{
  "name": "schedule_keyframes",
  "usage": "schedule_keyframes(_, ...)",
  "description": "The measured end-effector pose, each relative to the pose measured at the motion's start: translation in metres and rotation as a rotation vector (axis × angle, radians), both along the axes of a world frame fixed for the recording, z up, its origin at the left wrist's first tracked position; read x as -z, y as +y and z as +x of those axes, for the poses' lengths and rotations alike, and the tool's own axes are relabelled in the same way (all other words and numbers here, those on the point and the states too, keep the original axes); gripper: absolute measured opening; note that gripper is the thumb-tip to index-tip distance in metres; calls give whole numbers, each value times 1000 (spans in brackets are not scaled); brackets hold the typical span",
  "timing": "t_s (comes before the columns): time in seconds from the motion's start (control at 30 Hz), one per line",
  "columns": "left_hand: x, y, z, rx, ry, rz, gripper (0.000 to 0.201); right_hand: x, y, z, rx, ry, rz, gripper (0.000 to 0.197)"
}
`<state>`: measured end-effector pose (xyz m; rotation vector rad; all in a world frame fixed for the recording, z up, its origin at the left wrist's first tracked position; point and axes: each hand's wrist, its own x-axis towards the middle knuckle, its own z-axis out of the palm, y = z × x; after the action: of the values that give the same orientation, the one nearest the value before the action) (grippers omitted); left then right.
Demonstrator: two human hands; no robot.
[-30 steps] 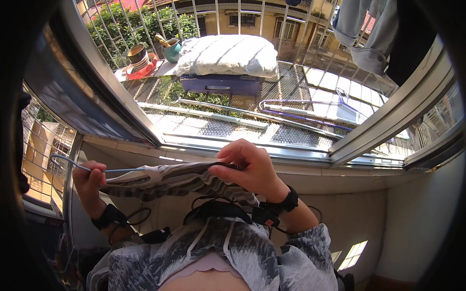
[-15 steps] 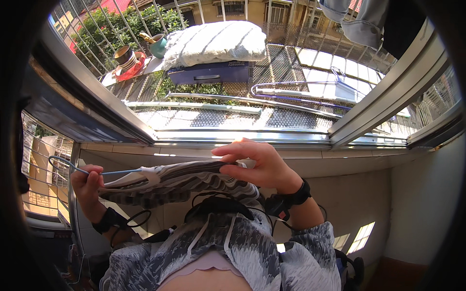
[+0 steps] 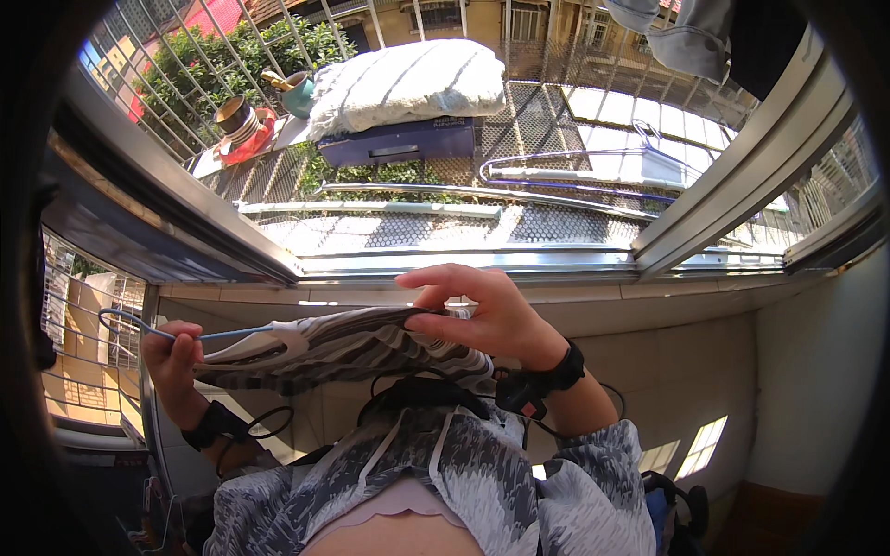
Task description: The person hangs several pieces of clothing on a balcony drying rack. They pick up a white shirt, a white undershirt, and a striped shirt, place each on a hanger, and hang them on the rack.
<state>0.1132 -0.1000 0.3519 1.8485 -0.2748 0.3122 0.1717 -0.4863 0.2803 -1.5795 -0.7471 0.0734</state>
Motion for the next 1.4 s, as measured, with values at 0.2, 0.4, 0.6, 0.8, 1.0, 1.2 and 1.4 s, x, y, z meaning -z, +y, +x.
schedule_keyframes(0.2,-2,1,-2,-31,-15,41,25,4,-4,10,-67,-29,24,47)
schedule_keyframes(0.4,-3,4,-2,-21,4,30,23,20,-1,14,-110,126,155,38)
schedule_keyframes(0.6,-1,0,-5,-50,62,-38,19,31,8,22,60,25,-64,14)
schedule_keyframes(0.8,3,-5,-17,-122,122,-64,13,35,-1,29,-29,97,-222,20)
schedule_keyframes(1.0,1,-5,-31,-236,205,-49,10,51,-6,63,-61,504,-101,27)
schedule_keyframes(1.2,-2,-5,-48,-278,277,-36,10,77,-6,136,97,259,-641,20)
schedule_keyframes(1.4,-10,-2,-55,-174,324,86,16,97,-6,252,811,-603,-1035,41)
